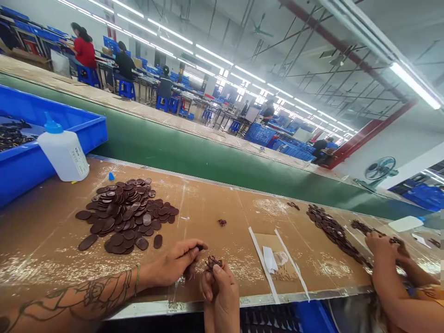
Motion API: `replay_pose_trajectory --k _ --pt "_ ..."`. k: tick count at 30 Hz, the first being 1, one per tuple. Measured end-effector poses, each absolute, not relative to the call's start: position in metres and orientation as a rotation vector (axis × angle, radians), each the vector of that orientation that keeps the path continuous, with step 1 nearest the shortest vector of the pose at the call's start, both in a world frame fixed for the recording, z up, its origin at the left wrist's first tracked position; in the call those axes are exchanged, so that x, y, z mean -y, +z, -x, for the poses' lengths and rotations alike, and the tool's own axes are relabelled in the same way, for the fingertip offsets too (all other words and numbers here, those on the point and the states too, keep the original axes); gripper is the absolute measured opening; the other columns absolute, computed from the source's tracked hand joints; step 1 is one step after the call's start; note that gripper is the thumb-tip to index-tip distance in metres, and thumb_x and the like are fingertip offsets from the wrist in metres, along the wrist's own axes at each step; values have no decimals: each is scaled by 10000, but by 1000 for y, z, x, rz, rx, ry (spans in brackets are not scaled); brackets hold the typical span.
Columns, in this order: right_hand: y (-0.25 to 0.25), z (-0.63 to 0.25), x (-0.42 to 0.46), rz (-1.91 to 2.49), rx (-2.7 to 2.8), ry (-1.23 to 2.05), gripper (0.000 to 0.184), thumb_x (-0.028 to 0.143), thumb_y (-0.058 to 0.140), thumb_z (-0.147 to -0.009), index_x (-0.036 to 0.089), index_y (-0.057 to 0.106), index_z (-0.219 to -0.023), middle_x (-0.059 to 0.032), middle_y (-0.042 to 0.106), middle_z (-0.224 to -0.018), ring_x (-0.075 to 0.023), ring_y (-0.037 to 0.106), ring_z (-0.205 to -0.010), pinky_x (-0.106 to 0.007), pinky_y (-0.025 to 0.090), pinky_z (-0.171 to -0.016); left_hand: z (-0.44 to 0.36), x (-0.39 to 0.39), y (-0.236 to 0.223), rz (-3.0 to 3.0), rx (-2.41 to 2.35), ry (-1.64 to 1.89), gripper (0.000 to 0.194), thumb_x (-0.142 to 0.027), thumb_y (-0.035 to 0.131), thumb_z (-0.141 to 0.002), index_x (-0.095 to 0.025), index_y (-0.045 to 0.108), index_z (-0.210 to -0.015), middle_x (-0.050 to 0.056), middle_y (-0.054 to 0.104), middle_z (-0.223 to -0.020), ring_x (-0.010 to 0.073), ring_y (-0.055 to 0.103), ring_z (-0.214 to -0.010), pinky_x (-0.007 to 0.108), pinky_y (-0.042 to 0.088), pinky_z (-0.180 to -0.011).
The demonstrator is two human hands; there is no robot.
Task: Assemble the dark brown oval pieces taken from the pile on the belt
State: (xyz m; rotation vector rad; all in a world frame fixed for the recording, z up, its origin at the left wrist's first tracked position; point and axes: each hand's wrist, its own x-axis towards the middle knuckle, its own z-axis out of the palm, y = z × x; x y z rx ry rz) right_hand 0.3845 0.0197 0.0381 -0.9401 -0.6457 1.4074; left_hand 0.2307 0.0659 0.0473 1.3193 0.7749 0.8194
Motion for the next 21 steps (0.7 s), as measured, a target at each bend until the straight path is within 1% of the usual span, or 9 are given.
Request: replay_pose_trajectory --k 1,3,5,6,9,12,14,17,21 --pt "36 -385 -20 913 643 1409 370 446 805 -795 197 572 -652 60 448 -524 -48 250 -416 -223 215 -442 -229 -65 48 -1343 -791 829 540 -556 450 -961 -149 589 -1288 -17 516 -739 144 497 -615 311 443 -638" --pt "32 -386 -20 852 637 1443 381 454 786 -812 200 578 -620 64 389 -487 -59 222 -426 -233 215 -444 -228 -64 48 -1382 -825 873 517 -484 493 -967 -164 607 -1356 30 559 -870 188 553 -785 363 465 -819" --pt "31 -388 -19 798 617 1492 384 463 768 -828 200 594 -609 62 367 -485 -66 213 -442 -236 221 -453 -227 -65 48 -1393 -840 925 461 -418 532 -958 -201 647 -1348 58 560 -1001 212 555 -923 377 438 -941" --pt "31 -388 -18 782 604 1510 374 459 767 -831 200 606 -616 60 375 -498 -67 215 -450 -236 224 -458 -228 -65 48 -1384 -837 940 434 -392 547 -949 -210 668 -1325 57 556 -1008 211 553 -924 371 445 -930" --pt "37 -385 -17 808 601 1509 361 444 806 -806 194 613 -631 53 426 -542 -58 239 -453 -234 226 -461 -233 -70 42 -1292 -818 957 370 -342 628 -887 -186 701 -1214 43 579 -973 169 573 -804 338 491 -805" --pt "39 -382 -17 885 615 1447 353 441 816 -801 191 604 -673 38 502 -583 -52 304 -448 -228 246 -468 -240 -76 35 -1128 -798 955 371 -428 703 -818 -135 650 -1040 46 651 -838 168 631 -718 357 546 -755" --pt "35 -381 -18 929 615 1410 337 439 816 -805 196 601 -713 29 544 -601 -53 341 -445 -219 266 -477 -243 -77 34 -1032 -782 969 442 -524 736 -775 -149 581 -949 60 677 -792 195 677 -731 375 580 -738" --pt "25 -383 -22 964 613 1393 346 428 837 -782 203 582 -724 25 565 -601 -57 356 -435 -215 292 -474 -243 -77 39 -940 -772 1017 552 -635 753 -736 -187 487 -919 84 711 -857 219 715 -805 378 601 -737" --pt "17 -385 -26 904 601 1382 378 438 833 -770 201 557 -667 40 503 -558 -59 314 -422 -226 262 -442 -241 -75 47 -902 -764 1041 572 -647 756 -736 -207 435 -910 85 723 -897 204 704 -846 365 604 -754"
